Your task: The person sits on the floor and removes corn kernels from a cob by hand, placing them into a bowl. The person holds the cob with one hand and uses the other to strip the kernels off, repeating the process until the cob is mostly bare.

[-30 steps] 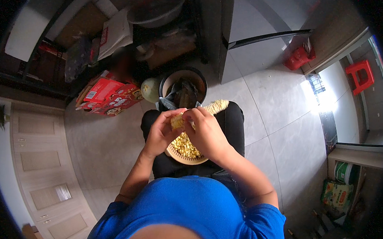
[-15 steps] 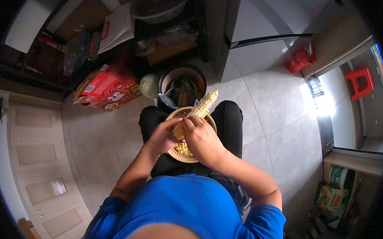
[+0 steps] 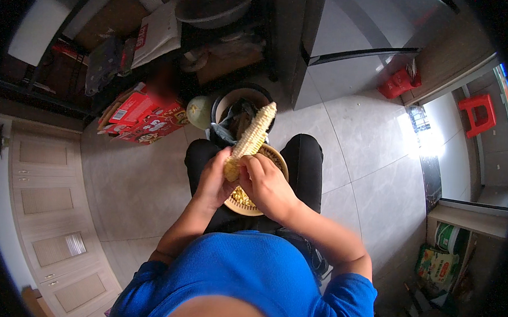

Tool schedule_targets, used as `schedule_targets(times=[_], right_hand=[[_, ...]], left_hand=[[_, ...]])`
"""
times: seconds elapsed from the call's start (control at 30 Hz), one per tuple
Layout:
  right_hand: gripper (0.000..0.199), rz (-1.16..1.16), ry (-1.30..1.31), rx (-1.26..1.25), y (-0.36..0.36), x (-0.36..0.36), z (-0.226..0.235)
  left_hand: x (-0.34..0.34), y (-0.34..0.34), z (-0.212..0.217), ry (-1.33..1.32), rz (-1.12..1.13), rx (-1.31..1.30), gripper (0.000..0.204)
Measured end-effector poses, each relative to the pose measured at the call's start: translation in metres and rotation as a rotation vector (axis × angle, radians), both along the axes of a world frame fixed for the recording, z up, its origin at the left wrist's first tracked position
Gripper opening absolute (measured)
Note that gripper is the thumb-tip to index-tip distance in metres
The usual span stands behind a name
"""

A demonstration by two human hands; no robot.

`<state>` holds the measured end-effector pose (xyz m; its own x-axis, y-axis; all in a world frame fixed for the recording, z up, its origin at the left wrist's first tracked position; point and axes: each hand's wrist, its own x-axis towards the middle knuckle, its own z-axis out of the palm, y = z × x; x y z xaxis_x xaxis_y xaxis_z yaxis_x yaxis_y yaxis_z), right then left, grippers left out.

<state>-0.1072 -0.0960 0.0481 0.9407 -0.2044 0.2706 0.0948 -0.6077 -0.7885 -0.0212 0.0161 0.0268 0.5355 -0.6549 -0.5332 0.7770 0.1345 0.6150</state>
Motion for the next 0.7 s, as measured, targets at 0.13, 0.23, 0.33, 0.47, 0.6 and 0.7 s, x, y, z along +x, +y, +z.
schedule_targets(times=[0.13,0.23,0.33,0.47,0.6,0.7], right_hand=[[0.009,-0.128,0.079,0.954,-0.001,-0.008,-0.008],[0.009,-0.039,0.25,1.118,-0.013,-0.016,-0.022],[0.009,0.115,0.343,1.382,-0.015,-0.017,-0.026],[0.013,0.086,0.104,1.139,-0.002,-0.003,-0.014],[0.014,0.056,0.111,1.017,0.004,0.007,-0.013],[0.014,0.002,0.087,0.771,0.006,0.006,-0.011]], left_hand=[[0.01,0.005,-0.003,0.092,-0.035,-0.115,0.043],[0.016,0.015,-0.017,-0.082,-0.122,-0.364,0.043],[0.017,0.02,-0.02,-0.086,-0.112,-0.316,0.043],[0.005,0.01,0.004,-0.245,-0.073,-0.155,0.046],[-0.001,0.013,-0.002,-0.255,-0.062,-0.161,0.046],[-0.007,0.011,-0.002,-0.341,-0.036,-0.153,0.046]])
